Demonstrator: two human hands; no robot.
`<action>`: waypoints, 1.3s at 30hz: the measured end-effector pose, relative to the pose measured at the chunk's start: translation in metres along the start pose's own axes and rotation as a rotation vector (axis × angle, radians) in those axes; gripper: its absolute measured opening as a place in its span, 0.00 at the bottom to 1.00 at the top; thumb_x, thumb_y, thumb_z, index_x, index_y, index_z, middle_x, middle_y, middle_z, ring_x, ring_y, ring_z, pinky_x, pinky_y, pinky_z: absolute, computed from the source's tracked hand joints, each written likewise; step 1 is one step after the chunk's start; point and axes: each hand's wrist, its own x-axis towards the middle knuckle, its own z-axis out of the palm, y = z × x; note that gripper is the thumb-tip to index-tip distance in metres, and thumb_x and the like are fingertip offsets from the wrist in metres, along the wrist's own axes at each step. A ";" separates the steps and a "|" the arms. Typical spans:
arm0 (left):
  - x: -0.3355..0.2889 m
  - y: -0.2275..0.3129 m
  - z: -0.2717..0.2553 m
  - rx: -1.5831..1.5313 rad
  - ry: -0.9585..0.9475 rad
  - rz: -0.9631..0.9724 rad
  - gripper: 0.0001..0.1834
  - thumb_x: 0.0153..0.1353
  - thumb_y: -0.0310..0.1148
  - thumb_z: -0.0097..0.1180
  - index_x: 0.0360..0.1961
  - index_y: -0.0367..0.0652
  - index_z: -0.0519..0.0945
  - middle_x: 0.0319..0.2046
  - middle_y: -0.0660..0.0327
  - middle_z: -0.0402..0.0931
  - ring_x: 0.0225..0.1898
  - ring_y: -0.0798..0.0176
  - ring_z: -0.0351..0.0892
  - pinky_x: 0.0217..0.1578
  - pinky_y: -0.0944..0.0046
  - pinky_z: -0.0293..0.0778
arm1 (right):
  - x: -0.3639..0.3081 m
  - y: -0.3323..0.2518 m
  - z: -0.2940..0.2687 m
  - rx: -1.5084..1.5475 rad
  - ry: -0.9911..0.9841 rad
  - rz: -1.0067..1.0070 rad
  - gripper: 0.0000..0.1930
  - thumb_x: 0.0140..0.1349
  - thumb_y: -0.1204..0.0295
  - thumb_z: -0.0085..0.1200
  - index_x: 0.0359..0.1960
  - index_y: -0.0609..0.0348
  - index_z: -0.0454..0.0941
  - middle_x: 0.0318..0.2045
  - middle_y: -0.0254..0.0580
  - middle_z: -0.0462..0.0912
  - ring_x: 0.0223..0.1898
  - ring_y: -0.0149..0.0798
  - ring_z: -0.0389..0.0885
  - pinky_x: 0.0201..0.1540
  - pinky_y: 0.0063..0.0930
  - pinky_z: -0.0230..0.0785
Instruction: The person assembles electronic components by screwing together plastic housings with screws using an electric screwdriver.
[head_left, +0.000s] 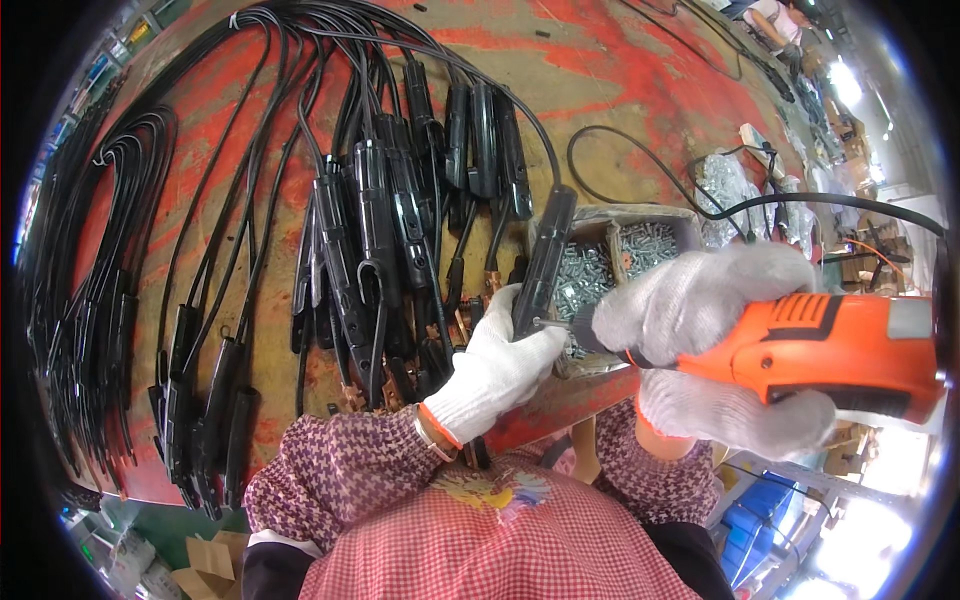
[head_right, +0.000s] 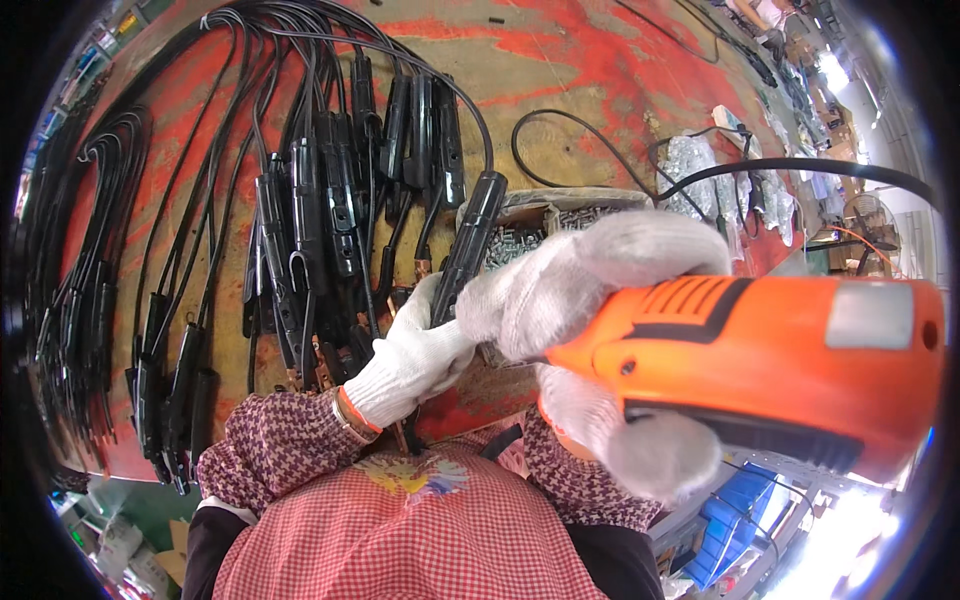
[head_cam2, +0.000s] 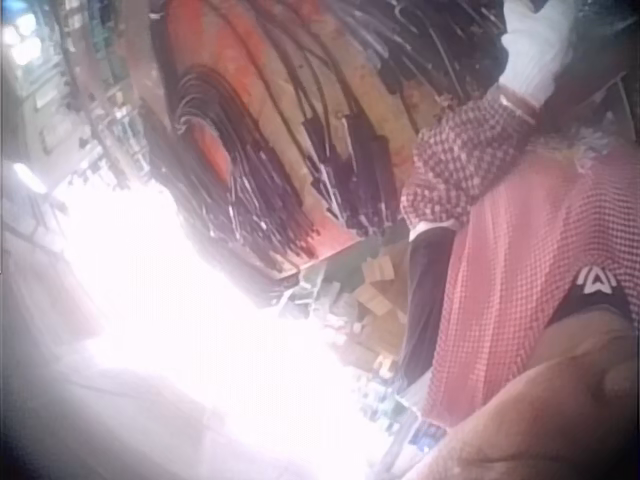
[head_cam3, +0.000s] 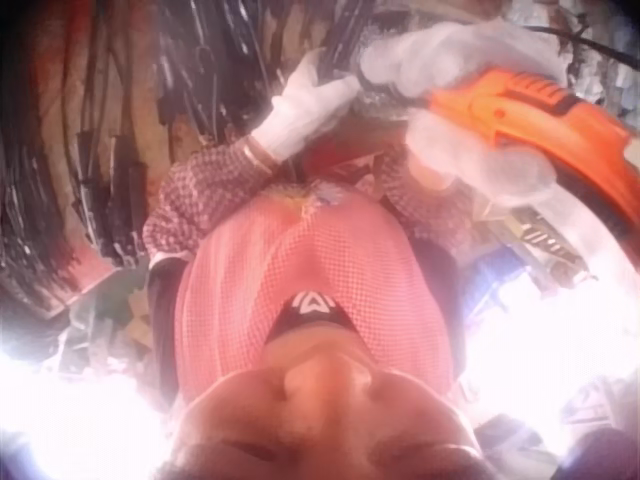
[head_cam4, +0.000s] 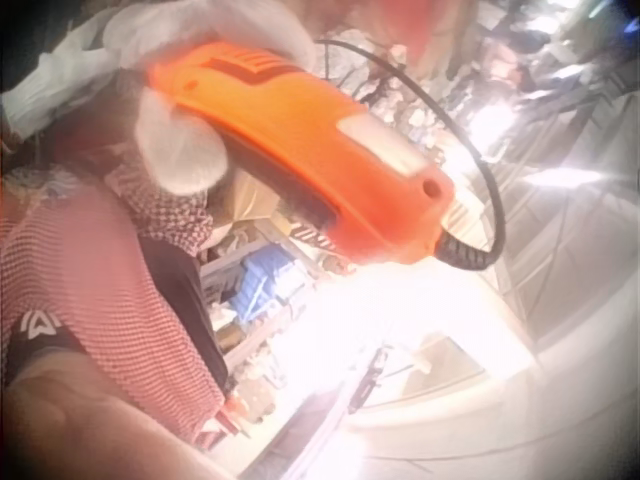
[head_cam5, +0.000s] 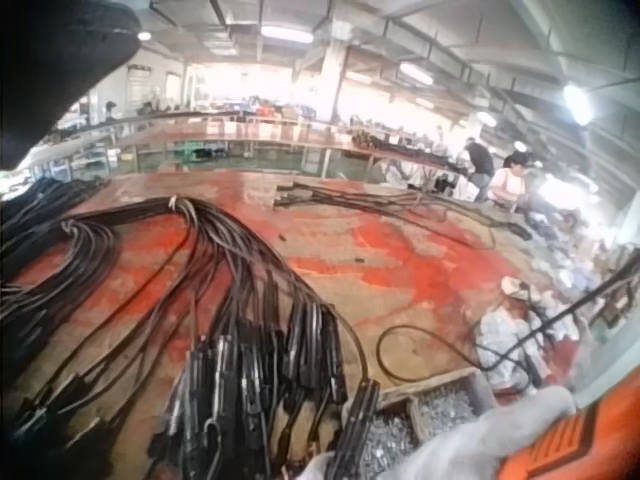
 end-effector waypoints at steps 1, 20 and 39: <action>0.000 -0.002 -0.002 -0.015 -0.018 0.003 0.31 0.59 0.30 0.60 0.61 0.35 0.62 0.28 0.64 0.74 0.21 0.74 0.71 0.18 0.71 0.66 | -0.004 0.002 0.004 -0.019 0.011 -0.022 0.28 0.67 0.48 0.48 0.52 0.64 0.69 0.29 0.42 0.75 0.32 0.41 0.75 0.39 0.40 0.69; -0.267 0.000 -0.222 1.743 1.811 0.238 0.09 0.54 0.37 0.62 0.32 0.44 0.86 0.42 0.52 0.78 0.47 0.47 0.77 0.52 0.51 0.69 | 0.021 -0.054 0.102 0.488 0.233 0.369 0.35 0.61 0.34 0.41 0.34 0.62 0.63 0.18 0.30 0.59 0.14 0.28 0.56 0.13 0.23 0.52; -0.043 0.046 -0.213 1.030 0.509 0.275 0.43 0.56 0.66 0.50 0.57 0.36 0.74 0.44 0.46 0.81 0.41 0.51 0.83 0.45 0.58 0.75 | 0.013 -0.062 0.124 0.656 -0.116 0.571 0.33 0.61 0.30 0.42 0.33 0.51 0.65 0.16 0.28 0.63 0.13 0.29 0.59 0.14 0.29 0.53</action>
